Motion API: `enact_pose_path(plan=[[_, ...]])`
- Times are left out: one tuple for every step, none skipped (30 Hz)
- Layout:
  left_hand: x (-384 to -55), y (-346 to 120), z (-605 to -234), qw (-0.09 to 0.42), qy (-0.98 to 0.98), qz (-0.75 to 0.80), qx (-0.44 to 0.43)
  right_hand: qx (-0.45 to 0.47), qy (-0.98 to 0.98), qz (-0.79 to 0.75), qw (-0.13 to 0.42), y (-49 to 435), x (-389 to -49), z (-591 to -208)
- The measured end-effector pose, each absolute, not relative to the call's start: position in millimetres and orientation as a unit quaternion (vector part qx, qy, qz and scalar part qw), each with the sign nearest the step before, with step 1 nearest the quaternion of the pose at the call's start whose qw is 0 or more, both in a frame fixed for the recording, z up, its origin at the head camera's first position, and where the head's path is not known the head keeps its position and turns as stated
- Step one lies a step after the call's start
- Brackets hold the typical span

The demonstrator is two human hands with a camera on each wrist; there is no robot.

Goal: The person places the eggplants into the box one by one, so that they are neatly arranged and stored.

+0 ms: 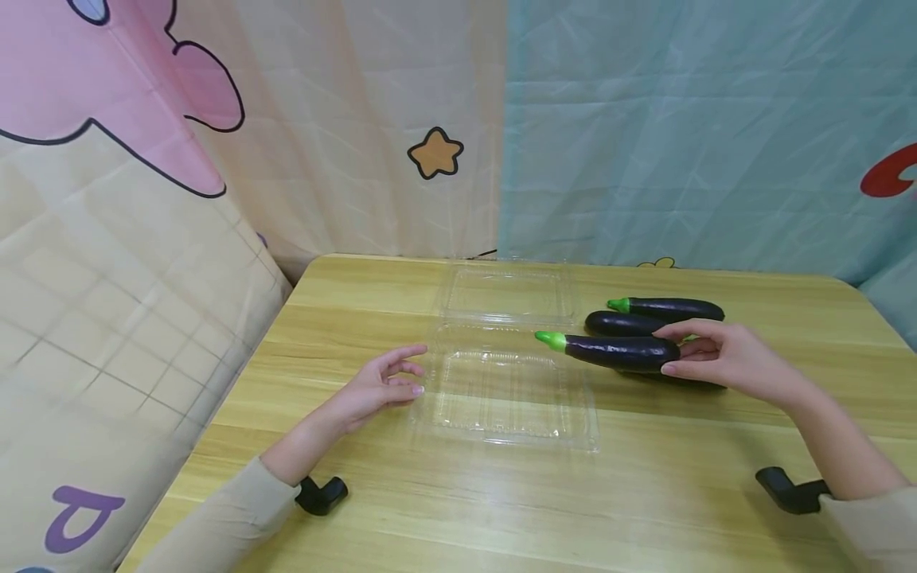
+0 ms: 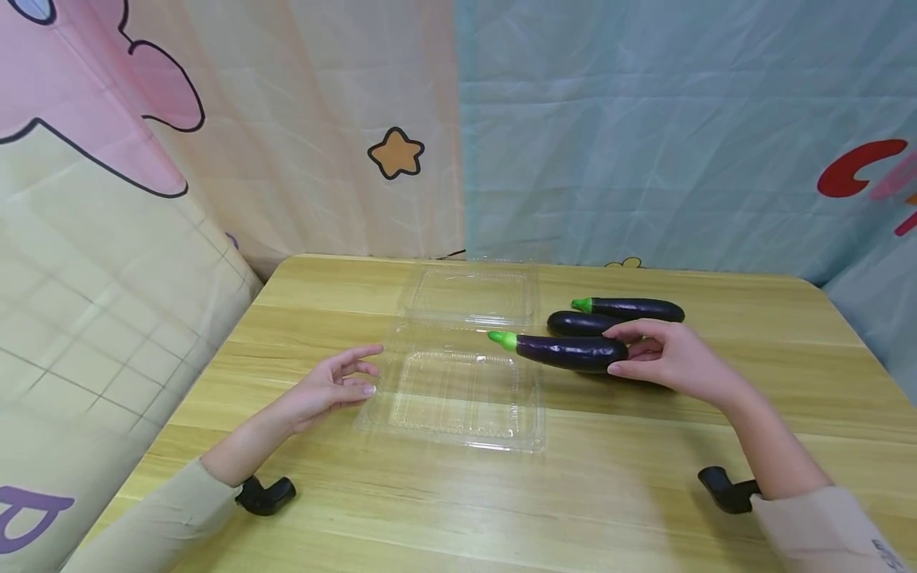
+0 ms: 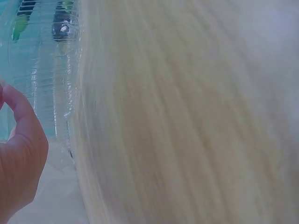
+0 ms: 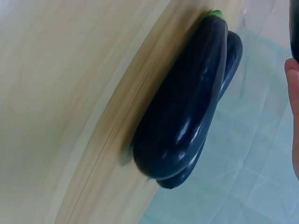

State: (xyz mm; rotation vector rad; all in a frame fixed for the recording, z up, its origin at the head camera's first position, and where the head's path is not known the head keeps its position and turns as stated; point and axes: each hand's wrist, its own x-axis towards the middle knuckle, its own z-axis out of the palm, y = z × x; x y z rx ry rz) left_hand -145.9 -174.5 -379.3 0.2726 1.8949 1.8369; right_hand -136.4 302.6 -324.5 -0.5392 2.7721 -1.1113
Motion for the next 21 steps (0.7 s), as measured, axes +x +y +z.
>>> enact_pose_path(plan=[[-145.7,-174.4,-379.3,0.241,0.693,0.672,0.100,-0.178,0.911,-0.368,0.053,301.1,-137.4,-324.6],[-145.4,-174.2,-379.3,0.242,0.693,0.672,0.100,-0.180,0.909,-0.371,0.054,299.6,-138.3,-324.8],[-145.2,-174.2,-379.5,0.241,0.693,0.672,0.101,-0.182,0.907,-0.375,0.053,297.8,-139.1,-325.3],[-145.0,-174.2,-379.6,0.241,0.693,0.671,0.101,-0.185,0.905,-0.379,0.053,296.1,-140.1,-325.8],[-144.7,-174.3,-379.4,0.241,0.693,0.671,0.100,-0.186,0.904,-0.381,0.054,294.6,-140.8,-326.3],[-144.7,-174.5,-379.8,0.241,0.694,0.671,0.101,-0.188,0.902,-0.386,0.053,293.1,-141.5,-327.0],[-144.7,-174.7,-380.0,0.242,0.695,0.670,0.102,-0.192,0.899,-0.389,0.052,291.8,-142.1,-327.6],[-144.9,-174.9,-380.2,0.241,0.695,0.670,0.103,-0.195,0.897,-0.393,0.052,290.5,-142.7,-328.1],[-145.0,-175.2,-380.3,0.241,0.695,0.669,0.104,-0.196,0.897,-0.394,0.051,289.2,-143.3,-328.6],[-145.1,-175.3,-380.2,0.241,0.696,0.669,0.104,-0.196,0.896,-0.395,0.050,288.3,-143.9,-329.0],[-145.2,-175.3,-380.2,0.242,0.695,0.669,0.103,-0.196,0.896,-0.396,0.050,287.3,-144.6,-329.2],[-145.2,-175.5,-380.1,0.241,0.696,0.669,0.104,-0.196,0.896,-0.396,0.049,286.4,-145.2,-329.3],[-145.2,-175.4,-379.9,0.241,0.696,0.669,0.102,-0.196,0.895,-0.397,0.050,285.4,-145.8,-329.4],[-145.3,-175.2,-379.8,0.241,0.696,0.669,0.100,-0.197,0.894,-0.398,0.050,284.4,-146.3,-329.3],[-145.3,-175.1,-379.7,0.242,0.695,0.669,0.098,-0.198,0.894,-0.399,0.050,283.3,-146.9,-329.2],[-145.4,-174.9,-379.6,0.242,0.695,0.670,0.096,-0.199,0.893,-0.402,0.050,282.2,-147.4,-329.0],[-145.4,-174.7,-379.4,0.243,0.696,0.670,0.095,-0.200,0.891,-0.403,0.051,281.1,-147.9,-328.7],[-145.5,-174.6,-379.2,0.243,0.696,0.669,0.094,-0.201,0.890,-0.407,0.052,279.9,-148.6,-328.6],[-145.6,-174.5,-379.0,0.244,0.696,0.669,0.092,-0.203,0.888,-0.410,0.053,278.4,-149.2,-328.3],[-145.6,-174.5,-378.9,0.243,0.697,0.669,0.093,-0.206,0.886,-0.413,0.054,277.0,-149.9,-328.1],[-145.7,-174.5,-379.0,0.243,0.697,0.668,0.094,-0.208,0.884,-0.415,0.056,275.5,-150.8,-328.1]])
